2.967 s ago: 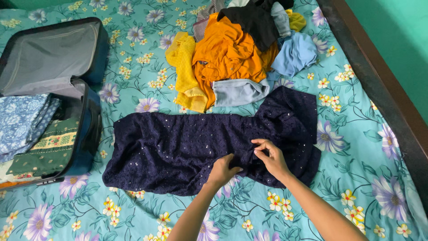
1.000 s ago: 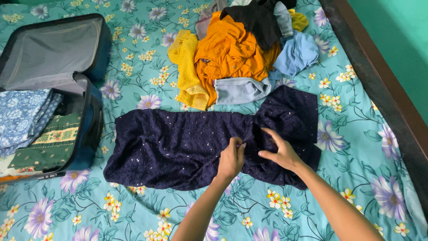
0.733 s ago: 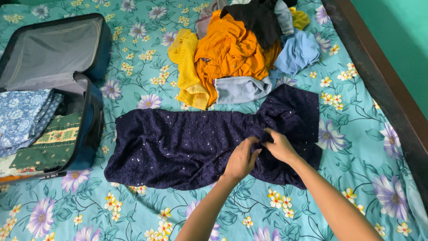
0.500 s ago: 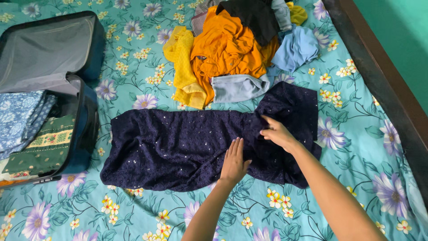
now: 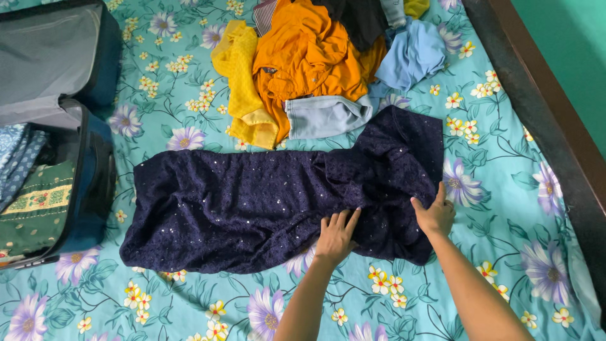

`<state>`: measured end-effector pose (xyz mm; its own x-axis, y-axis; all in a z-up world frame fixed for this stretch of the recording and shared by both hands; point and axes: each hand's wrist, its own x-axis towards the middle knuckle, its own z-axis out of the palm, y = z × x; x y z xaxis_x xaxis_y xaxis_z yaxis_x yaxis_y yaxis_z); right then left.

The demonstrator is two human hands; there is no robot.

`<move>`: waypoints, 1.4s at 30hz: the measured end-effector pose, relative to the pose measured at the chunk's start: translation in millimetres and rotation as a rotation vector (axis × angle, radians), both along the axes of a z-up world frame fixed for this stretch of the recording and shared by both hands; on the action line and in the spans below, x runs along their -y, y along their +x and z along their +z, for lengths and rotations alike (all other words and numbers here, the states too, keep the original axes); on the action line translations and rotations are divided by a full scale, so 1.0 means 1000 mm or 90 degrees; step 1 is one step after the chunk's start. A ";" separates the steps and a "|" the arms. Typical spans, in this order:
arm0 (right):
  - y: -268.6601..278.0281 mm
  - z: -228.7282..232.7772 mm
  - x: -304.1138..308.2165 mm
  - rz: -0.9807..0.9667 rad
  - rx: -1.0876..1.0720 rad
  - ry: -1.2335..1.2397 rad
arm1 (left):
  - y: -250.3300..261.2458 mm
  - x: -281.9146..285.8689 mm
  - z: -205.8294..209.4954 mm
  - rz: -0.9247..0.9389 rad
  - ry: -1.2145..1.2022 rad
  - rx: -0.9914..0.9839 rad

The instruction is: The person spreads a dark garment on a floral bedspread, folds its sides inward, and rolls it up by hand.

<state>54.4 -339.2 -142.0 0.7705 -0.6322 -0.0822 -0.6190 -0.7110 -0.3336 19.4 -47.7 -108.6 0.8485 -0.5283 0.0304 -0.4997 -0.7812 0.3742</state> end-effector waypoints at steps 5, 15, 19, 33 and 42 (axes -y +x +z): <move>-0.004 0.001 0.004 0.245 -0.048 -0.010 | 0.000 0.027 0.000 0.015 0.032 -0.179; 0.025 0.024 0.097 0.396 -0.097 -0.368 | -0.076 0.110 -0.039 -0.140 -0.186 -0.190; 0.031 0.028 0.138 0.359 -0.121 -0.393 | -0.084 0.160 -0.024 -0.196 -0.147 -0.222; -0.007 0.032 0.043 0.619 0.045 -0.321 | -0.053 0.130 0.002 -0.026 -0.168 -0.004; -0.008 0.016 0.040 0.451 -0.070 -0.257 | -0.103 0.113 -0.011 -0.148 0.057 -0.238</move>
